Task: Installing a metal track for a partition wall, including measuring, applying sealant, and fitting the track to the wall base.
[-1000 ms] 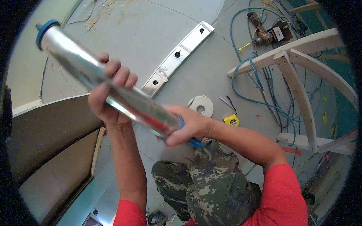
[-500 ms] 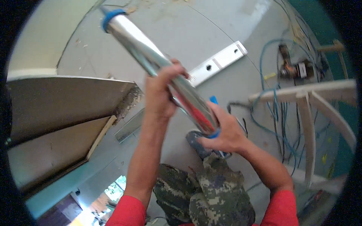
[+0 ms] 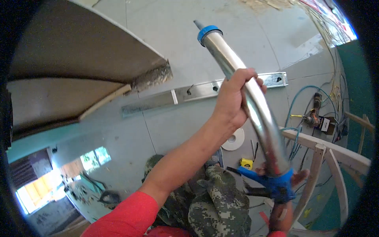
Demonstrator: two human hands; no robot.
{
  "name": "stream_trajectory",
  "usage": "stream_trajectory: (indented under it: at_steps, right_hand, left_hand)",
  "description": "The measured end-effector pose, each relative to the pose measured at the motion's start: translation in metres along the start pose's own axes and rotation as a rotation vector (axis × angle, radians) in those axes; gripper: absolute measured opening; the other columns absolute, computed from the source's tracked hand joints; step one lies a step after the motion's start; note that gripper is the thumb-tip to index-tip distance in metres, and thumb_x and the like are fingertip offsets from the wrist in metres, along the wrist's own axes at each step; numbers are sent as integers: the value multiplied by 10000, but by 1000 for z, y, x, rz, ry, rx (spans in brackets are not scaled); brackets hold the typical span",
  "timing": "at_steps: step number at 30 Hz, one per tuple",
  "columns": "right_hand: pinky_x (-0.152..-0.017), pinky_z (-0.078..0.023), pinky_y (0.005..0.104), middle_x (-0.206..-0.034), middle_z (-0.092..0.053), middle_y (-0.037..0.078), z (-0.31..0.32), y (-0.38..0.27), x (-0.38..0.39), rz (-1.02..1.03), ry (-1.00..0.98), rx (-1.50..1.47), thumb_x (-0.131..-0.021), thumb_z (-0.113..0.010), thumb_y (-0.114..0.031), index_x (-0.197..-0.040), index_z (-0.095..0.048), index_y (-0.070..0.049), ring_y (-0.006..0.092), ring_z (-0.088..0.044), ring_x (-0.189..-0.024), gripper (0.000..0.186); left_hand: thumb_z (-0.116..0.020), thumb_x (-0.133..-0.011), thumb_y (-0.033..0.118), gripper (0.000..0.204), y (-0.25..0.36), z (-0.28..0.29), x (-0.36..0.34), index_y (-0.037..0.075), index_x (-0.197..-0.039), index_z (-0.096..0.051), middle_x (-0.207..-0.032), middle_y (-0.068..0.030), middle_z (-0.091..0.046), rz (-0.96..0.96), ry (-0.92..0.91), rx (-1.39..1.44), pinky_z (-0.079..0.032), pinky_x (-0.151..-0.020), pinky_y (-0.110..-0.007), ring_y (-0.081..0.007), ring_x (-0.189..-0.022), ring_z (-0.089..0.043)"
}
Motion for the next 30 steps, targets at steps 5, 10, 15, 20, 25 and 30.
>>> stream_trajectory:
  at_steps: [5,10,15,20,25,30]
  right_hand:
    - [-1050,-220,672,-1109,-600,212,46,-6,22,77,-172,193,-716,-639,-710,-1369,-426,-45,395,-530,-1121,956]
    - [-929,-363,607,-1151,-587,176,30,-5,60,113,-7,278,-716,-680,-636,-1370,-402,-89,361,-567,-1037,897]
    - [-906,-389,523,-1068,-552,118,35,24,95,-120,227,101,-765,-690,-500,-1299,-429,-60,297,-544,-958,740]
    - [-732,-433,404,-878,-526,84,40,22,96,-125,316,350,-776,-666,-414,-1081,-496,-36,244,-521,-809,515]
    - [-662,-441,367,-836,-523,84,29,21,86,-112,374,414,-776,-661,-384,-1015,-502,-10,226,-523,-741,471]
    - [-588,-439,340,-827,-518,92,31,19,85,-49,425,449,-777,-667,-379,-993,-498,6,202,-522,-711,472]
  left_hand:
    - [-659,-815,188,201,-20,37,5,46,-875,-530,-814,-91,-585,-27,126,288,-534,-768,-369,-213,-785,-596]
    - [-690,-799,161,309,-33,91,29,37,-987,-478,-858,-92,-556,-63,306,328,-518,-729,-350,-199,-779,-592]
    - [-676,-811,178,262,-64,126,34,50,-956,-499,-857,-91,-568,-7,322,329,-520,-787,-376,-212,-828,-594]
    - [-658,-827,224,235,-79,138,35,68,-927,-515,-891,-88,-582,105,266,409,-501,-883,-401,-230,-887,-586]
    - [-647,-830,212,215,-79,145,36,65,-916,-515,-893,-85,-573,93,258,423,-497,-915,-406,-228,-889,-587]
    - [-643,-830,202,203,-80,152,31,61,-903,-516,-875,-80,-565,103,250,450,-497,-934,-410,-224,-884,-587]
Point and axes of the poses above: each hand's wrist, its own x-axis away from the middle knuckle, its own z-axis out of the back of the hand, y = z × x, the point moved 10 cm from there along -x, towards the middle knuckle
